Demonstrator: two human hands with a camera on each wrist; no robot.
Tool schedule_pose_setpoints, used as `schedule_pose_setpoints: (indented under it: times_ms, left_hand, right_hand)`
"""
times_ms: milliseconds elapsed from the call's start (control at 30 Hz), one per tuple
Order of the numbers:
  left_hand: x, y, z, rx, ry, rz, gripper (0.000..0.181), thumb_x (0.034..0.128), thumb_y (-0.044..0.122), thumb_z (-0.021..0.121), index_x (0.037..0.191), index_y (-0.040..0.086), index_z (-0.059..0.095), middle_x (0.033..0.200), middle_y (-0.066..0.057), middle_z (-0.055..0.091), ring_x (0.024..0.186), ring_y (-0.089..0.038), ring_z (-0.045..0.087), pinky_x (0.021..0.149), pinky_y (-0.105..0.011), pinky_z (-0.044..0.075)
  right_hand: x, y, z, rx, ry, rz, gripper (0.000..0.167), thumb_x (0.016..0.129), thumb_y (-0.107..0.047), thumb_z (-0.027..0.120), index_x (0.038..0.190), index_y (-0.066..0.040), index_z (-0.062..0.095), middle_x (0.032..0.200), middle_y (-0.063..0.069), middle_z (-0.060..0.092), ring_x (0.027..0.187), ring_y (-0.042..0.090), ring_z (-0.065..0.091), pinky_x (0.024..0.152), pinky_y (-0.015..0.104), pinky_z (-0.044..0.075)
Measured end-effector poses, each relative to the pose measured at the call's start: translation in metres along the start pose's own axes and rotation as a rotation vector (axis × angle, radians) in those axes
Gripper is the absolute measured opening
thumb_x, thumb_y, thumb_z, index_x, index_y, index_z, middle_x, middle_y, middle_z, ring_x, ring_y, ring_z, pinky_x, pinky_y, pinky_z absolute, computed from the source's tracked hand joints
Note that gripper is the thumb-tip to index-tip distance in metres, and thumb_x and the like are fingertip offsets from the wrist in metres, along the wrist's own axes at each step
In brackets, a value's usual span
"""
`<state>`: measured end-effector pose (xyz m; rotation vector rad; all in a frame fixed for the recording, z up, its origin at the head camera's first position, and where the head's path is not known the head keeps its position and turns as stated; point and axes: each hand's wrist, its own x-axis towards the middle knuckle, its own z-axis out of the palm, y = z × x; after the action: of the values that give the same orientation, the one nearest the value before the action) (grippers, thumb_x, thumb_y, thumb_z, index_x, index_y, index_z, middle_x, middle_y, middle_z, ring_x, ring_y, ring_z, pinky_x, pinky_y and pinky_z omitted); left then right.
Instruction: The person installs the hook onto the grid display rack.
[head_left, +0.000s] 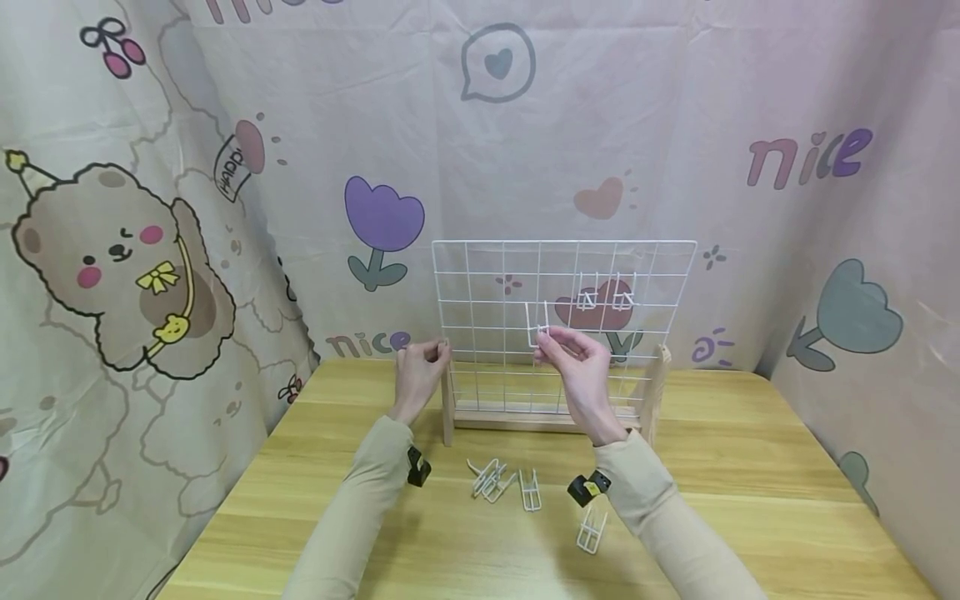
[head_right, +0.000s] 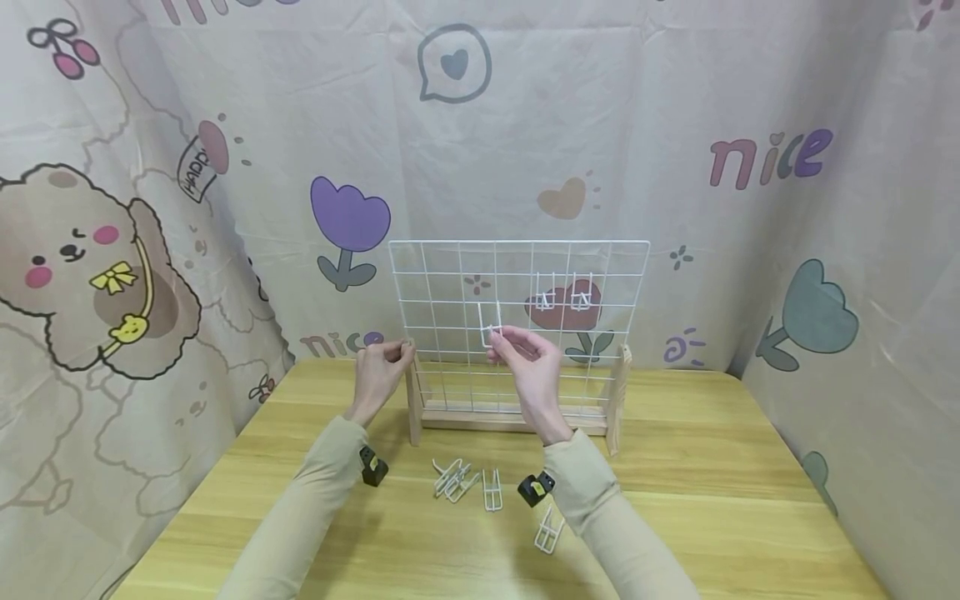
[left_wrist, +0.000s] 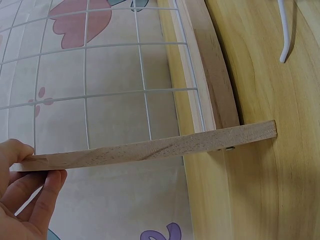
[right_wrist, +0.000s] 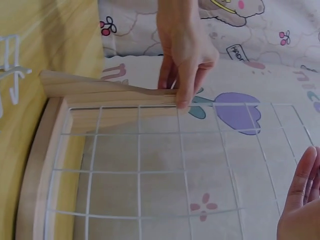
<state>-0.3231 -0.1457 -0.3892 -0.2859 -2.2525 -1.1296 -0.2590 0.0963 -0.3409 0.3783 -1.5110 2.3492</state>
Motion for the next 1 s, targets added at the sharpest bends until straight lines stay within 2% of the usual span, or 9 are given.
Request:
schedule_pose_setpoints:
  times_ms: [167,300,467,767,1000]
  left_hand:
    - [0.0,-0.001,0.001,-0.007,0.0,0.001,0.024,0.0937,0.01,0.063,0.073,0.002,0.073,0.074,-0.014,0.077,0.053,-0.012,0.055,0.054,-0.02,0.039]
    - [0.0,-0.002,0.001,-0.003,-0.002,0.002,0.025,0.0936,0.01,0.063,0.071,0.003,0.071,0.071,-0.013,0.076,0.052,-0.011,0.053,0.053,-0.02,0.038]
    - [0.0,-0.002,0.001,0.0,-0.005,-0.001,0.027,0.094,0.01,0.063,0.067,0.006,0.068,0.07,-0.013,0.076,0.051,-0.01,0.053,0.052,-0.02,0.038]
    - [-0.001,-0.001,0.001,0.012,0.001,-0.013,0.024,0.0931,0.01,0.064,0.071,0.005,0.071,0.075,-0.014,0.077,0.056,-0.014,0.058,0.058,-0.021,0.042]
    - [0.0,-0.001,0.001,0.014,-0.004,-0.023,0.021,0.0935,0.012,0.065,0.079,0.002,0.077,0.081,-0.015,0.078,0.062,-0.019,0.068,0.06,-0.021,0.046]
  right_hand:
    - [0.008,-0.002,0.007,0.03,-0.003,-0.016,0.022,0.09,0.009,0.066,0.089,-0.013,0.073,0.083,-0.002,0.077,0.067,0.01,0.072,0.071,0.027,0.06]
    - [0.015,-0.004,0.013,0.061,0.003,-0.029,0.02,0.089,0.01,0.066,0.09,-0.009,0.072,0.083,0.0,0.078,0.065,0.011,0.072,0.07,0.027,0.06]
    - [0.024,-0.006,0.02,0.047,0.006,-0.045,0.016,0.089,0.009,0.067,0.091,-0.007,0.071,0.083,0.001,0.078,0.065,0.01,0.072,0.07,0.028,0.06]
    - [0.036,-0.003,0.031,0.019,0.045,-0.036,0.01,0.089,0.005,0.069,0.099,0.001,0.069,0.082,-0.002,0.078,0.065,0.009,0.072,0.071,0.025,0.06]
    - [0.043,-0.002,0.034,0.018,0.072,-0.036,0.019,0.089,0.004,0.069,0.107,0.01,0.067,0.081,-0.003,0.078,0.065,0.008,0.072,0.072,0.025,0.06]
